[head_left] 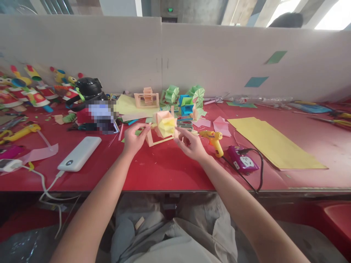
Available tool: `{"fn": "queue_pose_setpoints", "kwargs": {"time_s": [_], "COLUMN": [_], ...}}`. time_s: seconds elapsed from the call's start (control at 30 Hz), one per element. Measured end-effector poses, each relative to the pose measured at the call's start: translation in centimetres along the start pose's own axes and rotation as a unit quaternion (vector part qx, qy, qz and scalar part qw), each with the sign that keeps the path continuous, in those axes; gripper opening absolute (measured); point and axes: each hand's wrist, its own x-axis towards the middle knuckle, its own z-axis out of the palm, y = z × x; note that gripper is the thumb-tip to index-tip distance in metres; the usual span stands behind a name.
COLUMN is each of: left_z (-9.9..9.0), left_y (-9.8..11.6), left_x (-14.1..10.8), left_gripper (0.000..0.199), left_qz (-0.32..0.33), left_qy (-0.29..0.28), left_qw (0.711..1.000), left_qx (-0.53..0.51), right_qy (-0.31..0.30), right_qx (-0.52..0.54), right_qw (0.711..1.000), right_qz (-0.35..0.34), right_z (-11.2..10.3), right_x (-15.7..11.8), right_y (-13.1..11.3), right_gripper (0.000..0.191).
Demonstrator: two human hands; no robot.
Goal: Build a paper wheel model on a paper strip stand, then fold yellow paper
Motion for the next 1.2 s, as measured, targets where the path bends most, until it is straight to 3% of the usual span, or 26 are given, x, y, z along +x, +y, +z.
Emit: {"fn": "queue_pose_setpoints", "kwargs": {"time_s": [0.07, 0.2, 0.3, 0.4, 0.5, 0.6, 0.97, 1.2], "left_z": [0.1, 0.2, 0.2, 0.2, 0.1, 0.1, 0.1, 0.0], "left_y": [-0.1, -0.2, -0.3, -0.3, -0.3, -0.4, -0.7, -1.4], "left_x": [0.0, 0.1, 0.2, 0.2, 0.1, 0.1, 0.0, 0.2], "left_gripper": [0.026, 0.026, 0.026, 0.024, 0.023, 0.022, 0.018, 0.022], "left_qz": [0.009, 0.025, 0.032, 0.031, 0.027, 0.024, -0.006, 0.081], "left_qy": [0.003, 0.012, 0.015, 0.014, 0.013, 0.016, -0.010, -0.036], "left_qw": [1.000, 1.000, 0.999, 0.999, 1.000, 1.000, 1.000, 0.991], "left_qx": [-0.008, -0.007, -0.003, -0.003, -0.003, -0.005, 0.001, 0.105], "right_qy": [-0.018, -0.043, -0.022, 0.014, -0.001, -0.033, -0.002, 0.001], "right_qx": [0.011, -0.001, -0.010, 0.008, 0.020, -0.005, 0.010, 0.044], "right_qw": [1.000, 0.999, 0.999, 1.000, 1.000, 0.999, 1.000, 0.998], "right_qz": [-0.001, -0.026, -0.041, -0.020, -0.008, -0.019, 0.023, 0.044], "right_z": [0.1, 0.0, -0.1, 0.0, 0.1, 0.1, 0.2, 0.1], "right_x": [0.1, 0.2, 0.2, 0.0, 0.0, 0.1, 0.0, -0.1], "right_y": [0.2, 0.0, -0.3, -0.2, 0.0, 0.0, 0.2, 0.2], "right_gripper": [0.053, 0.026, 0.044, 0.023, 0.041, 0.028, 0.033, 0.029]}}
